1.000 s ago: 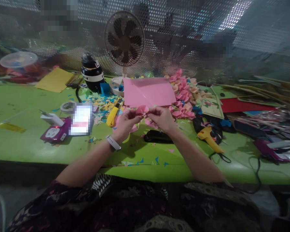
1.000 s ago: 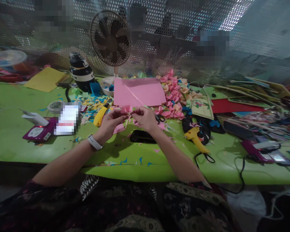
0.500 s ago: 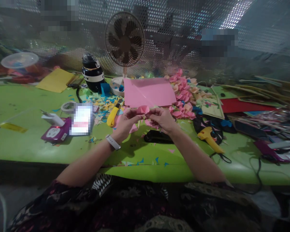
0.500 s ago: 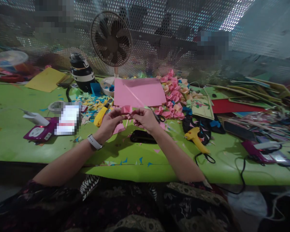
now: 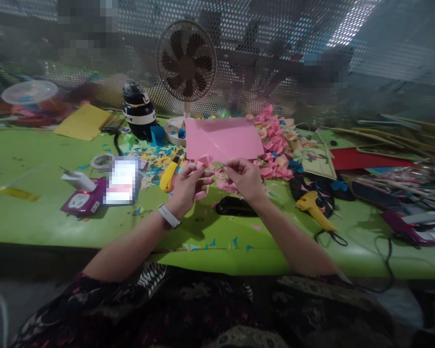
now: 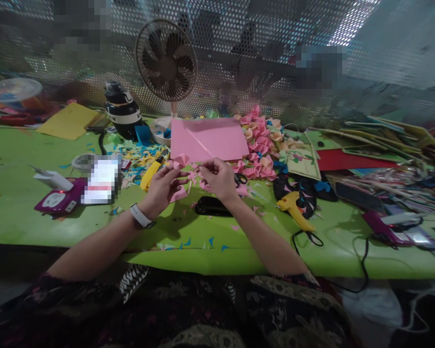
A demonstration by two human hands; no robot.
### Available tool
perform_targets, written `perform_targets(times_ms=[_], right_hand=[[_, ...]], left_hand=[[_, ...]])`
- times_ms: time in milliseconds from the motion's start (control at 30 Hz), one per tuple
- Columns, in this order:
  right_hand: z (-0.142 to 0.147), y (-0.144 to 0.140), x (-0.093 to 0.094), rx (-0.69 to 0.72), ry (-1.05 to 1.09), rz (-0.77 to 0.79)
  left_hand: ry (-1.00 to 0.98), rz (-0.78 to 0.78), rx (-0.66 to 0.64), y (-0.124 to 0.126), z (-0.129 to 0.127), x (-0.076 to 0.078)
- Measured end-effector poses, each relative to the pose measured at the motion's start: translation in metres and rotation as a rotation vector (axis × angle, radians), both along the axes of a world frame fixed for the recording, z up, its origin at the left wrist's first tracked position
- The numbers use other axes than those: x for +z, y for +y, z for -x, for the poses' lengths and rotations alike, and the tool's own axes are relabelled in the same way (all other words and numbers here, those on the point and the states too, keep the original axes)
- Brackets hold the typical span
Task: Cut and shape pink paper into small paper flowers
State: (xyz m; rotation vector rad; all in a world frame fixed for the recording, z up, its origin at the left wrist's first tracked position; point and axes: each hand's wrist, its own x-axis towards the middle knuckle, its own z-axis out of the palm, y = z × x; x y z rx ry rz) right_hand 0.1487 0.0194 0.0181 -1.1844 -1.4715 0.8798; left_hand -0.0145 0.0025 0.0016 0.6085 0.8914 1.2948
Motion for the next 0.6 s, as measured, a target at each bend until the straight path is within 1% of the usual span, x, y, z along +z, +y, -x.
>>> perform_targets(times_ms=[100, 333, 600], right_hand=[[0.0021, -0.0038, 0.0007, -0.006, -0.035, -0.032], [0.0031, -0.0044, -0.0005, 0.003, -0.048, -0.027], [0.0028, -0.0053, 0.0002, 0.023, -0.03, -0.005]], left_hand=[[0.011, -0.031, -0.017, -0.002, -0.0012, -0.0002], [0.068, -0.122, 0.02, 0.0003, -0.0012, -0.0032], [0.049, -0.138, 0.046, 0.0008, -0.0024, -0.0051]])
